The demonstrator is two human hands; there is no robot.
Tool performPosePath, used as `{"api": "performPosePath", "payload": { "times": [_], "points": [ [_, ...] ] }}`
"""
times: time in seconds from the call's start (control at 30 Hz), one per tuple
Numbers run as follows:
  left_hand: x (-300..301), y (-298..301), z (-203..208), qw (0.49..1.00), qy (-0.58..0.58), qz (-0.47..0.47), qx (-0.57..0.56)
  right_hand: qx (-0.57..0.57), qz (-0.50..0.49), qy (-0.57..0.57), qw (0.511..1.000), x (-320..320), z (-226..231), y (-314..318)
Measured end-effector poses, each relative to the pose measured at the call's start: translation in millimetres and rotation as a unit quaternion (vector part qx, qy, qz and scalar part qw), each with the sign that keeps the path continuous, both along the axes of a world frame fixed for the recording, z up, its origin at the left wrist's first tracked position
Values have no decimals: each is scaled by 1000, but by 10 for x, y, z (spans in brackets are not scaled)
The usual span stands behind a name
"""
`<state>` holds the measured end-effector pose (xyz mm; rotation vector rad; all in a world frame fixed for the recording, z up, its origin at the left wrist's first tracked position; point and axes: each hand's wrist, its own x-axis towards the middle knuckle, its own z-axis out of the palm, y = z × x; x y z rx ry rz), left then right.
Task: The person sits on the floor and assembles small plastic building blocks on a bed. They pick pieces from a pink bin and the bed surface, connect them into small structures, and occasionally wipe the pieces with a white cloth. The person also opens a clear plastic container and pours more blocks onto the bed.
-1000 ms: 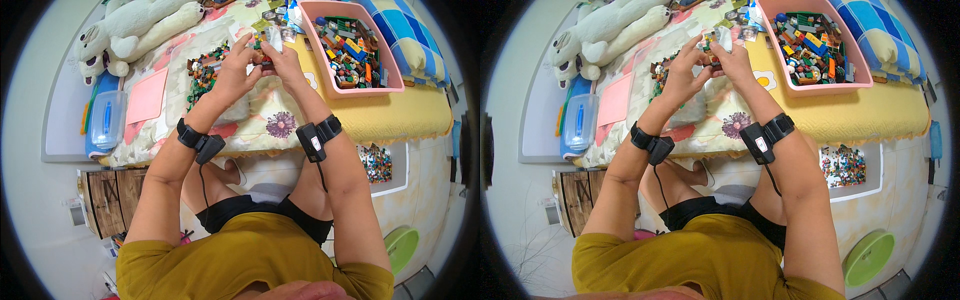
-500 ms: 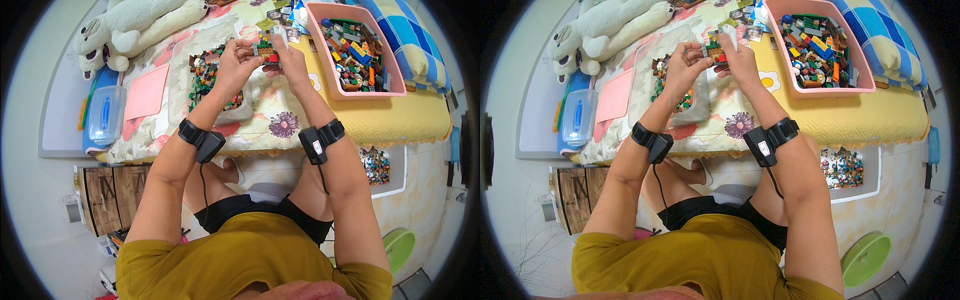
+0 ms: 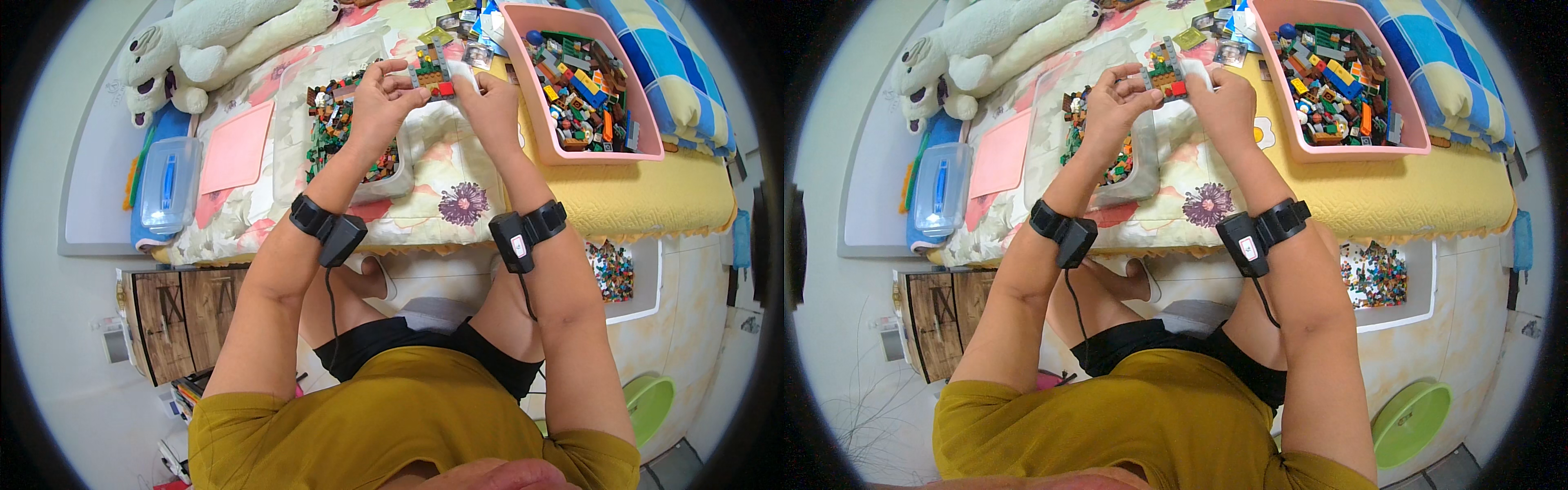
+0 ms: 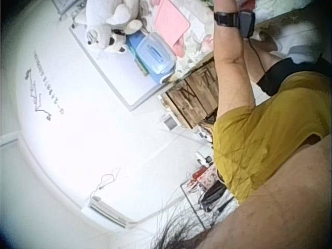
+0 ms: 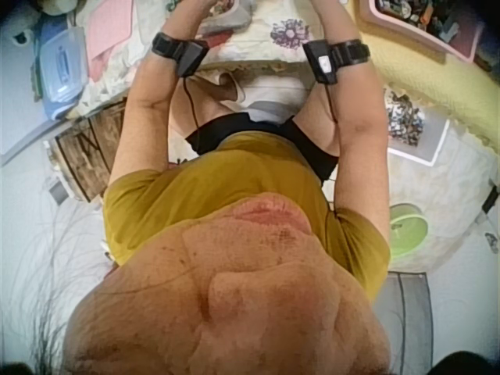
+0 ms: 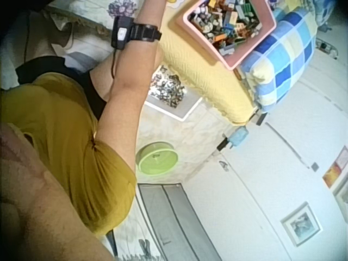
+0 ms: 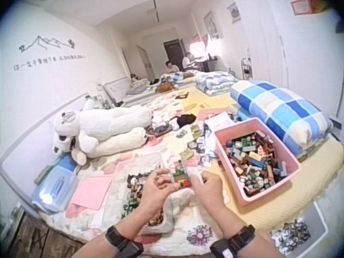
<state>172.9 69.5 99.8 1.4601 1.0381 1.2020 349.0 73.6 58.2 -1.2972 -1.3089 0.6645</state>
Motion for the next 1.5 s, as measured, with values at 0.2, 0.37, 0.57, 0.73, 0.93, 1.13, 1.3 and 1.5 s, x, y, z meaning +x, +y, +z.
{"api": "performPosePath", "payload": {
  "times": [0.2, 0.37, 0.57, 0.73, 0.93, 1.13, 1.3, 1.5],
  "points": [
    [-7, 12, 3, 1000, -9, 23, -12, 125, -68, 63, 988, -19, 26, -33],
    [-15, 13, -25, 1000, -10, 24, -10, 156, -19, 125, 980, -105, 82, -84],
    [-14, -13, -21, 997, 74, -6, 14, 31, -3, -21, 999, -116, 45, -79],
    [73, -82, -37, 995, 82, -49, 22, 31, -46, -113, 992, -33, 78, -90],
    [81, -87, -142, 989, 124, -37, 71, 166, -220, -66, 959, 538, 218, 32],
    [71, -152, -112, 978, 155, -2, 137, 103, -422, -163, 886, 1563, 275, -136],
    [96, -157, -75, 984, 133, 18, 120, -36, -468, -223, 854, 1877, 155, -294],
    [67, -173, 52, 984, 126, 41, 122, -11, -468, -214, 857, 1800, 180, -321]
  ]
}}
